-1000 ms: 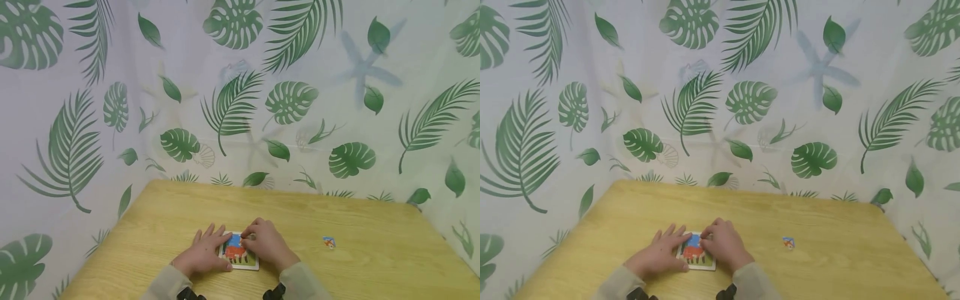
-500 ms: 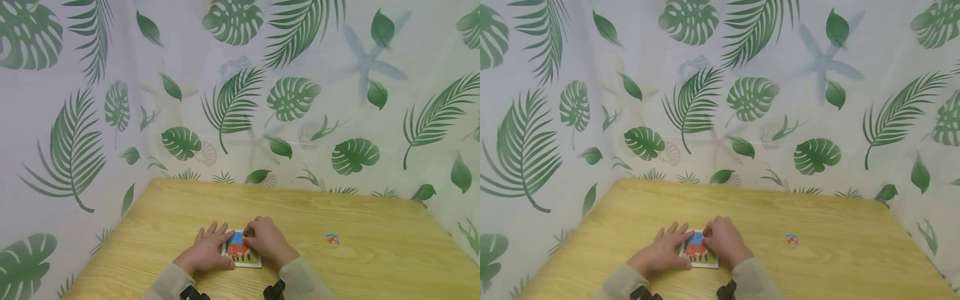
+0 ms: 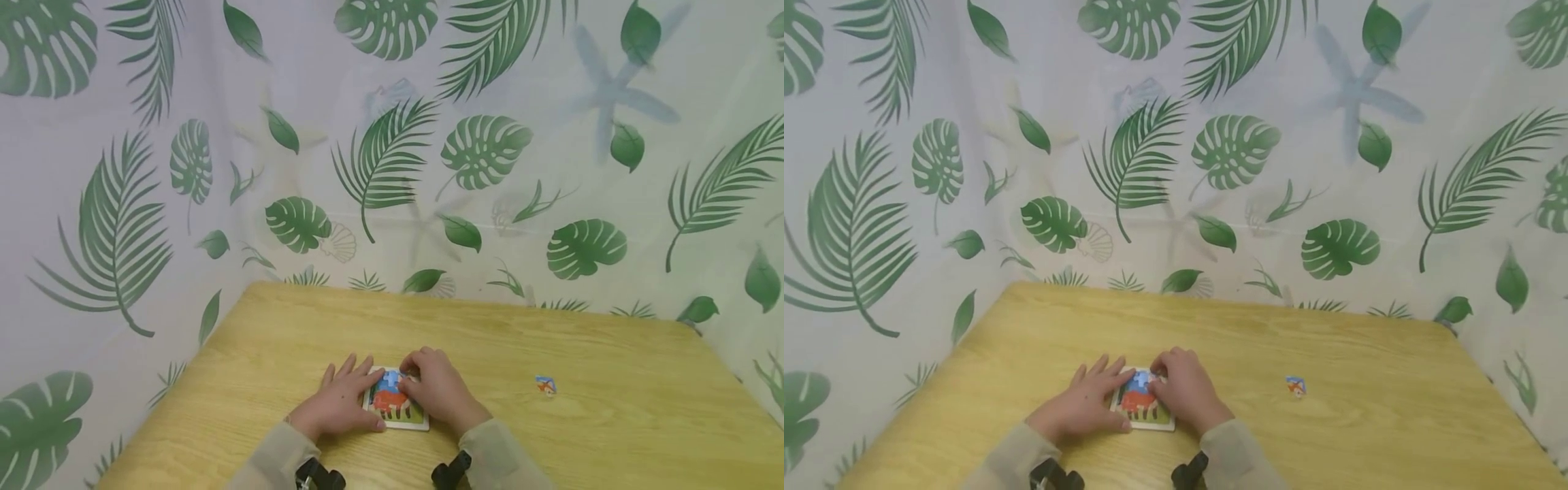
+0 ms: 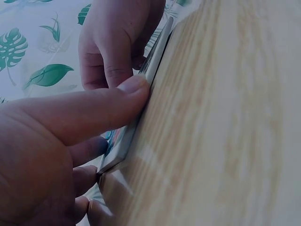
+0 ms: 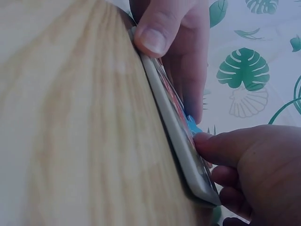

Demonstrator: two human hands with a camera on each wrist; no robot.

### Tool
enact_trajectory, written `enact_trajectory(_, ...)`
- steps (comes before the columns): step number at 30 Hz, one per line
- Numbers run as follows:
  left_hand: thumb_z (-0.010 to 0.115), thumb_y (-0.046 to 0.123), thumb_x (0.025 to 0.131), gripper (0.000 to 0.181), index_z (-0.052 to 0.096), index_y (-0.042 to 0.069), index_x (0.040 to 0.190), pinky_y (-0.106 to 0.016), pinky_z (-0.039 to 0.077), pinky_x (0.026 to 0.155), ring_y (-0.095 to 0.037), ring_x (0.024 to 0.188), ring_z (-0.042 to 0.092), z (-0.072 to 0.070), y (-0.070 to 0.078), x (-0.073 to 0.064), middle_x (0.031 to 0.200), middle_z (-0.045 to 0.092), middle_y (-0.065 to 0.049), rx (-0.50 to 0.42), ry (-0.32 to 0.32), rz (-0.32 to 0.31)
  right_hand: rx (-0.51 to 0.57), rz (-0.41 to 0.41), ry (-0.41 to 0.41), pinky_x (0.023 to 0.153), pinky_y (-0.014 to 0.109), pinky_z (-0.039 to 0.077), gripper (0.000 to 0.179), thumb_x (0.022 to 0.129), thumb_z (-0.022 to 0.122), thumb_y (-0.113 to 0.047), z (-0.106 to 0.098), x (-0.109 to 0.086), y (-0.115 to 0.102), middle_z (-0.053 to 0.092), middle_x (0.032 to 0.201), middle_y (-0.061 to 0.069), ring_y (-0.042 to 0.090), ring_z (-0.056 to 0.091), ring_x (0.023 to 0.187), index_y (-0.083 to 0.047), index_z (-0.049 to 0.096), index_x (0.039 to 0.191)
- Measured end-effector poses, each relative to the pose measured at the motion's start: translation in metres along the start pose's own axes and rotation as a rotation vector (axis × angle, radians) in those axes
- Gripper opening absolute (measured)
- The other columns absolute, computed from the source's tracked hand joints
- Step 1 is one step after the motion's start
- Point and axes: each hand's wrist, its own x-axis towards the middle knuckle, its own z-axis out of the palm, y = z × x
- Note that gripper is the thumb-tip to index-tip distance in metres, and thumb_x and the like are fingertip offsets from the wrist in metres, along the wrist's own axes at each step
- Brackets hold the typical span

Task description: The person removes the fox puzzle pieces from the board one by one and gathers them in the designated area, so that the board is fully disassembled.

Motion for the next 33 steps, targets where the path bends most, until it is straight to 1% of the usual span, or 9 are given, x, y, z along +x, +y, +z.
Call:
enact_trajectory(6,0.081,0.051,0.080,0.093,0.042,0.015,0.157,-0.067,-0.002,0.116,-0.040,0.153,0.003,-0.0017,0.0003,0.0015,0.166,0.022,-0.013,-0.013,-0.011,-0.010,0.051,0.015,0.002,0.083,0.039,0.049,0.015,0.090,0.078,-0.023,-0.0010,0.0017,-0.0009,0.059,0.090,-0.008,0.016,0.051,0.088,-0.018,0.069,0.100)
enact_trajectory(17,0.082,0.050,0.080,0.093,0.043,0.014,0.156,-0.067,-0.004,0.116,-0.041,0.153,0.002,-0.0009,-0.0008,0.0020,0.166,0.021,-0.013,-0.019,-0.026,-0.014,0.109,0.064,-0.004,0.078,0.038,0.049,0.013,0.091,0.077,-0.021,0.0013,0.0021,-0.0003,0.060,0.085,-0.008,0.014,0.054,0.082,-0.019,0.066,0.097)
enact_trajectory(24,0.081,0.052,0.081,0.092,0.042,0.016,0.157,-0.067,-0.003,0.116,-0.040,0.153,0.003,-0.0006,-0.0023,0.0023,0.166,0.021,-0.013,-0.015,-0.025,-0.008,0.124,0.069,0.009,0.075,0.036,0.047,0.012,0.092,0.076,-0.020,0.0018,0.0008,-0.0011,0.058,0.084,-0.007,0.015,0.052,0.080,-0.020,0.067,0.100)
enact_trajectory(29,0.080,0.052,0.081,0.092,0.041,0.018,0.157,-0.067,-0.004,0.116,-0.039,0.153,0.001,-0.0010,-0.0036,0.0027,0.166,0.020,-0.012,-0.028,-0.033,-0.011,0.210,0.096,0.039,0.076,0.036,0.049,0.005,0.095,0.071,-0.017,0.0035,0.0001,0.0006,0.061,0.088,-0.007,0.015,0.054,0.081,-0.021,0.068,0.098)
enact_trajectory(33,0.081,0.051,0.081,0.093,0.041,0.019,0.158,-0.066,-0.006,0.116,-0.039,0.153,0.000,-0.0009,-0.0041,0.0033,0.167,0.019,-0.011,-0.038,-0.035,-0.017,0.278,0.117,0.054,0.076,0.035,0.050,0.004,0.096,0.070,-0.017,0.0038,-0.0001,0.0017,0.063,0.090,-0.006,0.015,0.056,0.082,-0.020,0.068,0.097)
